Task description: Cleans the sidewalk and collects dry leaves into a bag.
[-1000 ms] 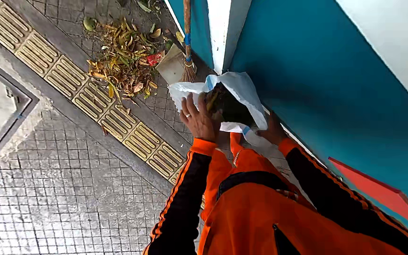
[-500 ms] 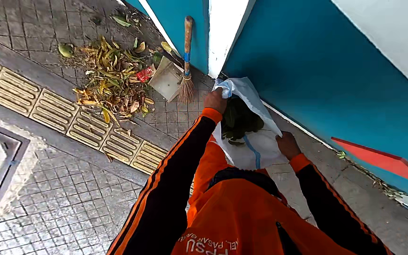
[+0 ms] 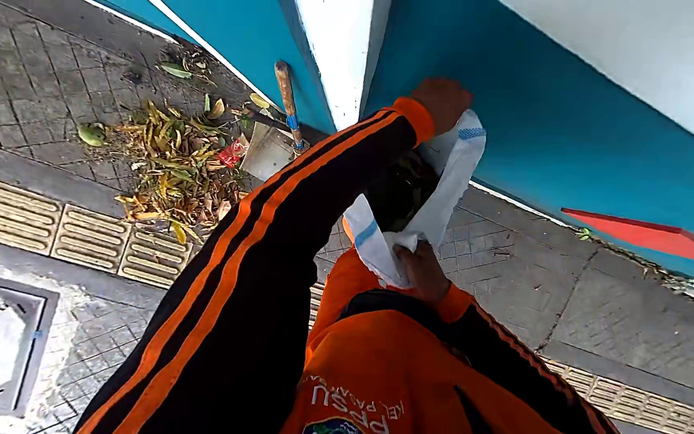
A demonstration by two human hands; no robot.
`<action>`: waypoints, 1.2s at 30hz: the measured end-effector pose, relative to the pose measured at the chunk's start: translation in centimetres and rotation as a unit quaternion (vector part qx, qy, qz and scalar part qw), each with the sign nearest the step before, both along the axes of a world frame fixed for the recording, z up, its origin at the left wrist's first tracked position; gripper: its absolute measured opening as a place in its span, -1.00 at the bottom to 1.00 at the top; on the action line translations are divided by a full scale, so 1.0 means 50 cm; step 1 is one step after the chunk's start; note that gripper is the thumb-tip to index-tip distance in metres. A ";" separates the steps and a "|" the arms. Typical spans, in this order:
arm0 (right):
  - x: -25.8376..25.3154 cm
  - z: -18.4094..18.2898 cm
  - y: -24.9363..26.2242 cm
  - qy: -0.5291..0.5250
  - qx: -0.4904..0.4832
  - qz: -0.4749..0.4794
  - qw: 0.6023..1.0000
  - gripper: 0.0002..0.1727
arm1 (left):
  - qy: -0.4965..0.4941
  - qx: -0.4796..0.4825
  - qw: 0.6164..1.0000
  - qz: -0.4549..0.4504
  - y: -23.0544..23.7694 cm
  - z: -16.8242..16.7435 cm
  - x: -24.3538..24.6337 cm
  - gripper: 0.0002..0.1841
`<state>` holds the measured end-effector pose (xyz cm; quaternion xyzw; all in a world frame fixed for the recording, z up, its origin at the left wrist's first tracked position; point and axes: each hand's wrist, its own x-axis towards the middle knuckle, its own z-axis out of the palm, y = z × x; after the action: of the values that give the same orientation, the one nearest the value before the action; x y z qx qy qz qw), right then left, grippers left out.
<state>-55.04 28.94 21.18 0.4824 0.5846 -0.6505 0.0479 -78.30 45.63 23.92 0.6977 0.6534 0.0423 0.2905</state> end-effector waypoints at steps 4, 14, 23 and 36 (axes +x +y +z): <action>-0.099 -0.121 0.003 -0.045 -0.160 -0.117 0.979 -0.73 | 0.020 0.023 0.999 -0.038 0.013 -0.071 0.022 -0.64; -0.068 -0.089 0.133 -0.130 -0.144 -0.025 0.981 -0.60 | -0.132 -0.187 0.880 0.417 -0.251 -0.134 0.040 0.20; 0.051 -0.099 0.235 -0.191 0.111 -0.166 0.961 -0.18 | -0.064 -0.229 0.906 0.350 -0.201 -0.171 0.091 -0.66; 0.115 -0.167 0.523 -0.103 0.050 -0.336 0.935 -0.65 | -0.162 -0.145 0.855 0.470 -0.202 -0.217 0.114 -0.65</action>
<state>-49.28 55.07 12.82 0.7172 0.4114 -0.5454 -0.1376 -72.61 35.53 13.06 0.2408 0.8460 0.1909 0.4356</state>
